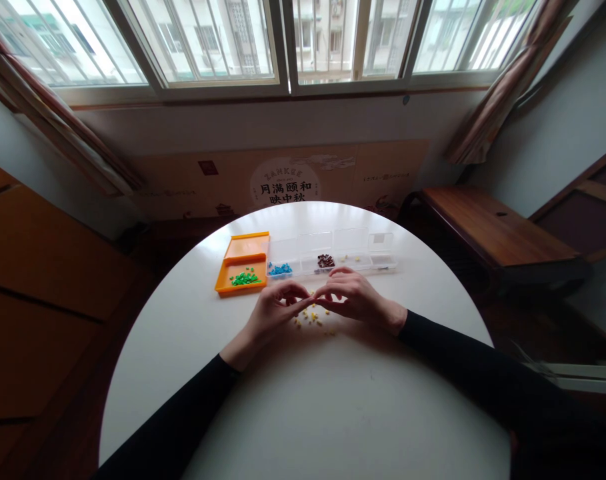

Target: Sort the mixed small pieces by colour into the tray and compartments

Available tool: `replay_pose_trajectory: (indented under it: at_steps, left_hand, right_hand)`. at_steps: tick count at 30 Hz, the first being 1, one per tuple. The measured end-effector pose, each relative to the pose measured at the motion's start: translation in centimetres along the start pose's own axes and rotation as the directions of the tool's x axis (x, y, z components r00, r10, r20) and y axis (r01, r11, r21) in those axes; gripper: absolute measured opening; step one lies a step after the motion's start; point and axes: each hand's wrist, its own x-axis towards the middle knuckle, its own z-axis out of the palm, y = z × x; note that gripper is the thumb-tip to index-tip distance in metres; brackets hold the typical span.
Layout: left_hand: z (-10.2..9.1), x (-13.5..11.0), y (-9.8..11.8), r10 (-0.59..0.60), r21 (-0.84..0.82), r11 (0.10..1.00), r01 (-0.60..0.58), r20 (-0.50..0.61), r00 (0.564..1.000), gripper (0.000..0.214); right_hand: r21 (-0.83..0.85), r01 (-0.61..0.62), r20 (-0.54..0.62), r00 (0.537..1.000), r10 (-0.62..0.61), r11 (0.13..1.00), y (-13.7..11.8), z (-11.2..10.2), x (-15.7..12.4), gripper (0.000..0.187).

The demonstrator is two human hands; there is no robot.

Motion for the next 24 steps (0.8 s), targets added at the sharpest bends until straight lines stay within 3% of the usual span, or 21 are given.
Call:
replay_pose_trajectory:
  at_steps: [9,15,20,24]
  left_hand:
    - [0.1,0.0,0.4,0.011,0.011,1.0,-0.012,0.049,0.999,0.027]
    - [-1.1,-0.1,0.2,0.108,0.237,0.965,-0.116,0.045,0.993,0.014]
    - [-2.2,-0.2,-0.4,0.196,0.512,0.832,-0.211,0.083,0.977,0.008]
    - [-2.2,-0.3,-0.6,0.239,0.546,0.793,-0.271,0.132,0.962,0.008]
  right_hand:
    - [0.025,-0.001,-0.045,0.999,0.002,1.0,-0.2,-0.3,0.3,0.002]
    - [0.073,-0.057,-0.123,0.99,0.065,0.996,-0.1,-0.5,0.3,0.0]
    - [0.114,-0.1,-0.155,0.981,0.118,0.988,-0.2,-1.0,0.3,0.005]
    - [0.105,-0.123,-0.158,0.978,0.139,0.987,-0.1,-1.3,0.3,0.005]
